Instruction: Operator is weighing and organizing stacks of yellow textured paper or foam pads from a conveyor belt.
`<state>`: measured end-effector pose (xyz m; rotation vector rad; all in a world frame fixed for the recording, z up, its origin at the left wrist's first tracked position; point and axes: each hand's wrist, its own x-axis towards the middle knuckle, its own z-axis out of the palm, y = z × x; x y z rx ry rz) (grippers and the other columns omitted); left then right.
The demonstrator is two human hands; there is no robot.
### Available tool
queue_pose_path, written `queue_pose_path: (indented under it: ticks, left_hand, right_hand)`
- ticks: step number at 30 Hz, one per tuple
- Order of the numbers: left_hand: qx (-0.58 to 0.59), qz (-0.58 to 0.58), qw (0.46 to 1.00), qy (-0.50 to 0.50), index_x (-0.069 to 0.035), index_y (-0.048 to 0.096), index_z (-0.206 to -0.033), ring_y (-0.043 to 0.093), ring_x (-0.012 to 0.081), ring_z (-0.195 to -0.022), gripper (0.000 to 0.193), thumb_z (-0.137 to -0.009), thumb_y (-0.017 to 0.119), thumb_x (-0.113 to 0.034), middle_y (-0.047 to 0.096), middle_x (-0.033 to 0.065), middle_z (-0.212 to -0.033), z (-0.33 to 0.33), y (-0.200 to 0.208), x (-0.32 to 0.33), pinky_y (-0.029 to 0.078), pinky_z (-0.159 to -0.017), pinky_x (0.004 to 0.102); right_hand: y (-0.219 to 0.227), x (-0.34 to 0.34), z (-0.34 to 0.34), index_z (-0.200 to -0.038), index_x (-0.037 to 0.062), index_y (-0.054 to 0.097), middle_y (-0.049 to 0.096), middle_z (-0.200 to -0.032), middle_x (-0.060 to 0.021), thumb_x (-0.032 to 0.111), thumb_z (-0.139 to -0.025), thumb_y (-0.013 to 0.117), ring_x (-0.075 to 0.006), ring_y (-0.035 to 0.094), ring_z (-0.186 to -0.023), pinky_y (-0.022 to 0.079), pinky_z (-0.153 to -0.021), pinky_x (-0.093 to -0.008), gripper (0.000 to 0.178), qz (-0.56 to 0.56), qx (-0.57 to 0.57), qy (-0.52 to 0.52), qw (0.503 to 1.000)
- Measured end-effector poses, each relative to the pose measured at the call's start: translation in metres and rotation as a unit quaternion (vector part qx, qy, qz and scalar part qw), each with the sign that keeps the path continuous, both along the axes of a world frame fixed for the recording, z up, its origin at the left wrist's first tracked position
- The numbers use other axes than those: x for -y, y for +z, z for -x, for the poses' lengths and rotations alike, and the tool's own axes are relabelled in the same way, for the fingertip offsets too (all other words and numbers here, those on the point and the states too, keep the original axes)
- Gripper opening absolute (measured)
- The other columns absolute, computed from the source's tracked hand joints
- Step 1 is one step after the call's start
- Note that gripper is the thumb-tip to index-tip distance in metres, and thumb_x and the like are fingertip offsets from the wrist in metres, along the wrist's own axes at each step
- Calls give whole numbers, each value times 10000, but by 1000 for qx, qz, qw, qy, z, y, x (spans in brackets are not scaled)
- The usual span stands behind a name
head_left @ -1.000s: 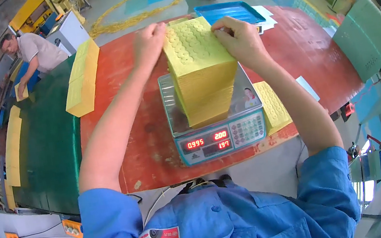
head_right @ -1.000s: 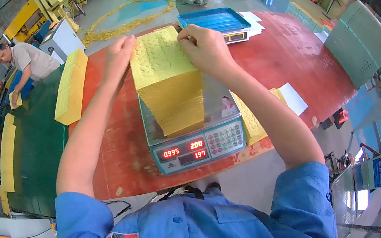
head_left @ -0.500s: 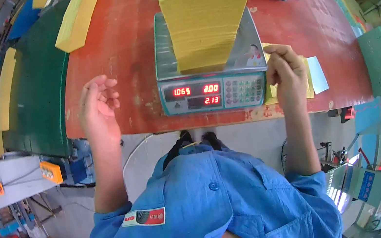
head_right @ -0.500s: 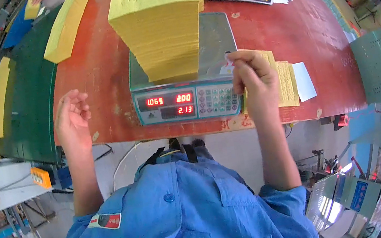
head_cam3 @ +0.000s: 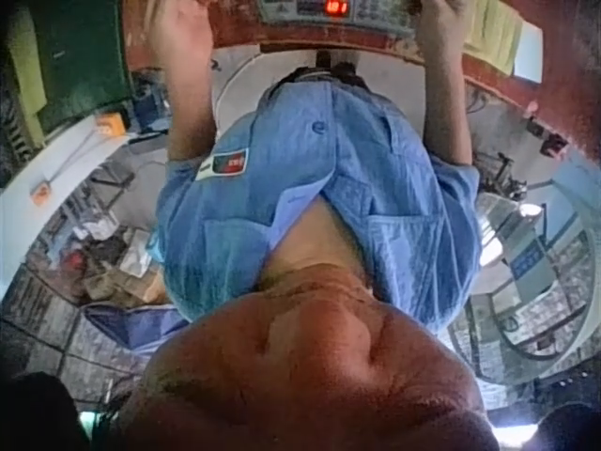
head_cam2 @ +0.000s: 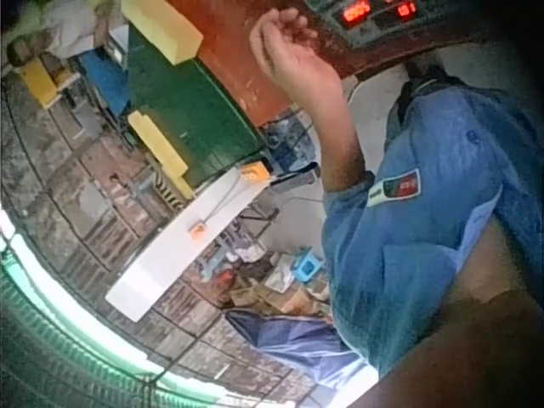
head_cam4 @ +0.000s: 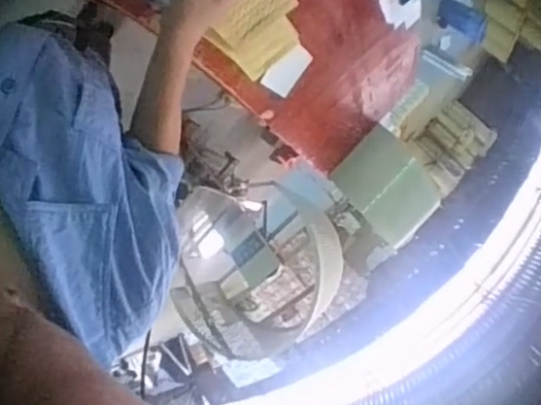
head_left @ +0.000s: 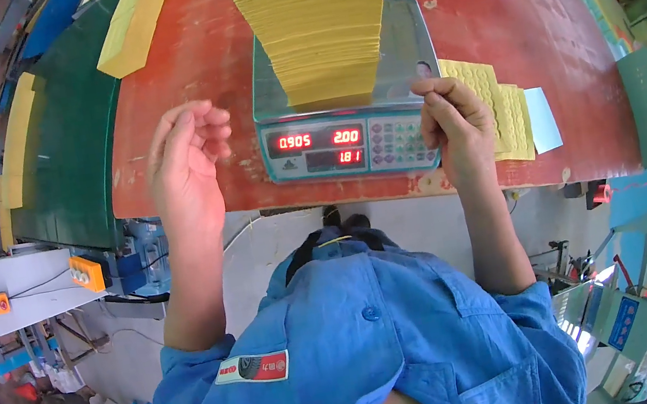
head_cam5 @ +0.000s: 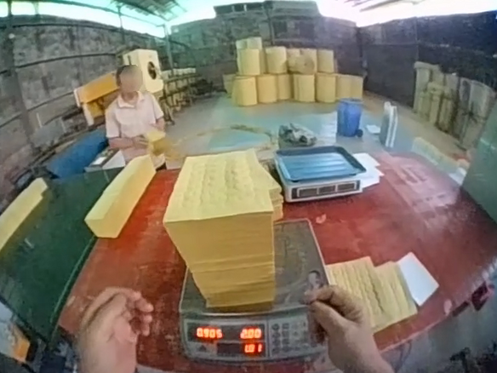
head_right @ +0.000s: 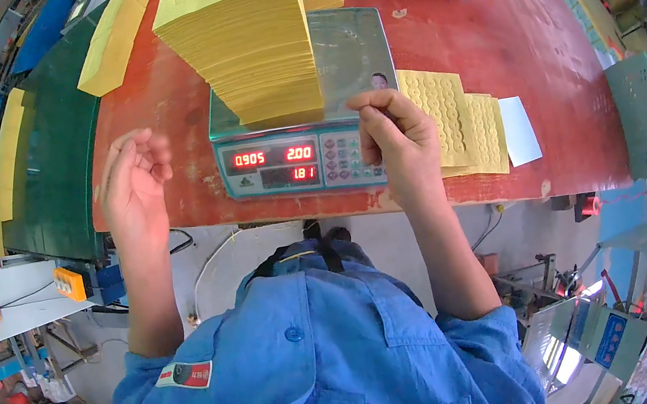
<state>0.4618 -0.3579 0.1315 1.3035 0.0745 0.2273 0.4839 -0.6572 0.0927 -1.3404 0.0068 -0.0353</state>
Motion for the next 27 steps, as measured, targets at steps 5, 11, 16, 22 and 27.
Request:
queue_pose_path:
  ticks: [5,11,16,22,27]
  left_hand:
    - [-24,57,997,-36,-22,575,-1180,584,211,-1053,374,-992,524,-342,621,122,-1144,-55,12,6,467,-866,356]
    - [-94,71,986,-121,-13,504,-1294,508,246,-1214,668,-914,580,-557,555,137,-1286,-142,45,1,445,-951,466]
    - [-130,34,957,-259,-147,478,-1407,513,209,-1240,626,-925,576,-535,545,65,-1378,-152,56,35,444,-978,447]
    - [-169,84,941,-280,-64,457,-1408,562,185,-1212,583,-972,543,-441,582,88,-1333,-115,58,39,442,-1019,367]
    - [-190,75,920,-335,-45,454,-1407,582,186,-1194,572,-983,527,-423,578,109,-1338,-107,63,26,454,-1016,350]
  right_hand:
    - [1,-8,-20,-1018,13,660,505,-636,21,50,-956,552,-62,451,-545,357,-499,-224,130,0,-8,-7,1000]
    - [-26,-31,-126,-1123,1,640,659,-928,-70,117,-962,555,-135,610,-793,495,-719,-290,215,33,83,-80,993]
    - [-58,-52,-184,-1225,-27,599,648,-1179,-135,293,-987,519,-217,589,-1099,448,-942,-339,407,31,38,-31,998]
    - [-81,-49,-139,-1278,-12,560,618,-1218,-163,347,-1041,401,-217,559,-1151,413,-997,-341,459,67,87,-23,994]
    - [-42,-51,-65,-1313,-24,523,615,-1226,-152,234,-1023,478,-187,571,-1126,440,-964,-311,391,57,48,-104,992]
